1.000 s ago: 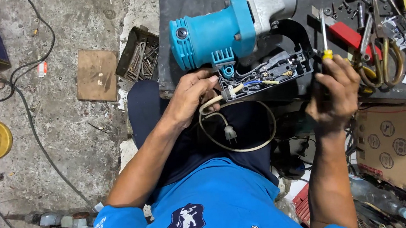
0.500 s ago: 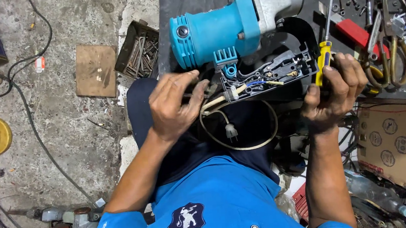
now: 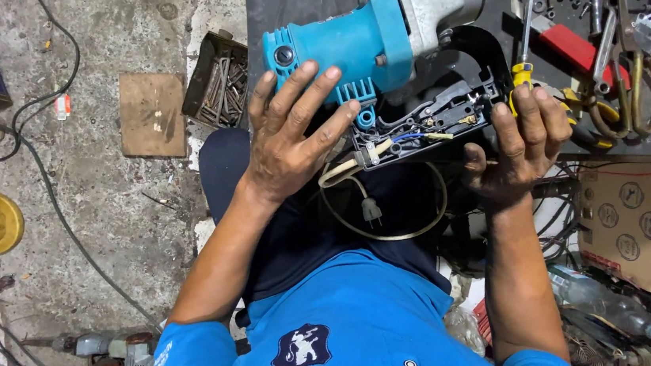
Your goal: Disassembling a hammer drill to inspect and manipulate internal wiring and components using a screwdriver.
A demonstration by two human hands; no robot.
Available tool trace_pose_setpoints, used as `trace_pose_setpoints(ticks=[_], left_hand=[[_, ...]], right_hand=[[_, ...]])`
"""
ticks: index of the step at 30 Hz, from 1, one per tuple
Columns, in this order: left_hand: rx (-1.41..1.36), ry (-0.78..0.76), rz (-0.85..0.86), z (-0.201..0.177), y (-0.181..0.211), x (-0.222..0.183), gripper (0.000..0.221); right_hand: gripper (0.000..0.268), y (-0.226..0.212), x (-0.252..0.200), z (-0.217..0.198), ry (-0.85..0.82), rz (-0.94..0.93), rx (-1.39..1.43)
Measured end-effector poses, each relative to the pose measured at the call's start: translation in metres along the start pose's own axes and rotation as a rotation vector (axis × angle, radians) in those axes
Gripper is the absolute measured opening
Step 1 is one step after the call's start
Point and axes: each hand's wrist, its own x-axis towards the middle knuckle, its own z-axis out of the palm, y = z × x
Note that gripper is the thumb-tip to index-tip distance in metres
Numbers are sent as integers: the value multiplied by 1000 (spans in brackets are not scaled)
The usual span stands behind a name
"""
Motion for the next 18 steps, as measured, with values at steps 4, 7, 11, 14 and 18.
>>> trace_pose_setpoints(ticks=[4,7,11,14,18], left_hand=[[15,32,37,2,-1,-1,41],[47,56,49,4,-1,1,41],[56,75,43,4,0,1,41],[59,79,40,5,0,2,40],[47,57,31,4,0,3,44]], right_hand=[[42,-1,0,1,18,-5,-26],[40,-2,1,1,32,-11,-40],[38,-6,4,0,33,2,-52],[39,-6,3,-1,26,5,-52],[45,0,-1,1,15,24,-14]])
